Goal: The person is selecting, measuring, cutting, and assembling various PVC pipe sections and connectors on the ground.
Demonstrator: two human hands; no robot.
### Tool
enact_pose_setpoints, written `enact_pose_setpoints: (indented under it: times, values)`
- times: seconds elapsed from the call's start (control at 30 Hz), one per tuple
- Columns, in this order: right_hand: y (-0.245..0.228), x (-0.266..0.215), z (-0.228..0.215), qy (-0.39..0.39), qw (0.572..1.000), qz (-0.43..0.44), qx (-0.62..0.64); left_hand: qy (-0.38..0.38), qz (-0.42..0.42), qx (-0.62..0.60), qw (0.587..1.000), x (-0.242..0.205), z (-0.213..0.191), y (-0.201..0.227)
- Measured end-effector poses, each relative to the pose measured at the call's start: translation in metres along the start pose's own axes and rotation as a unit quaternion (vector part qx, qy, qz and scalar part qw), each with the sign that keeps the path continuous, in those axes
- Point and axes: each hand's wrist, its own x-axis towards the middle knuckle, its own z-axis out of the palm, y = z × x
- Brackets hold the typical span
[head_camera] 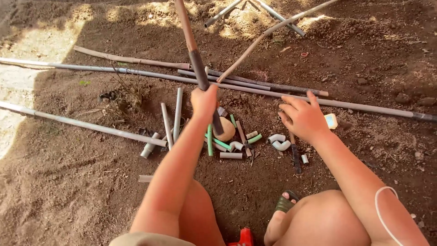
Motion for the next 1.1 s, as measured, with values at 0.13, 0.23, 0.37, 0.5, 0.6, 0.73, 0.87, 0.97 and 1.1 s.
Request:
enact_pose_setpoints:
  times: [0.13,0.23,0.37,0.5,0.6,0.73,0.87,0.97,1.1]
  values:
    - [0.012,-0.008,0.012,-0.057,0.995,0.064,0.042,0.017,0.068,0.203,0.977,0.04,-0.062,-0.013]
    - [0.009,-0.007,0.008,-0.07,0.991,0.088,0.069,0.011,0.077,0.365,0.928,0.052,-0.133,-0.032]
    - [0.009,-0.017,0.015,-0.165,0.976,0.092,0.106,-0.003,0.054,0.543,0.838,0.06,-0.203,-0.098]
    - [0.021,-0.043,0.041,-0.316,0.931,0.143,0.113,0.005,-0.023,0.581,0.813,0.067,-0.227,-0.171]
    - [0.036,-0.084,0.069,-0.447,0.875,0.168,0.08,0.028,-0.065,0.549,0.833,0.077,-0.222,-0.205]
    - [0.054,-0.13,0.107,-0.518,0.808,0.258,0.11,0.011,-0.085,0.522,0.849,0.074,-0.209,-0.217]
    - [0.051,-0.158,0.13,-0.575,0.736,0.341,0.102,-0.023,-0.154,0.557,0.816,0.073,-0.233,-0.272]
    - [0.049,-0.189,0.157,-0.593,0.716,0.352,0.105,-0.013,-0.134,0.571,0.81,0.07,-0.246,-0.299]
    - [0.049,-0.209,0.178,-0.633,0.699,0.315,0.105,0.018,-0.051,0.572,0.818,0.06,-0.254,-0.313]
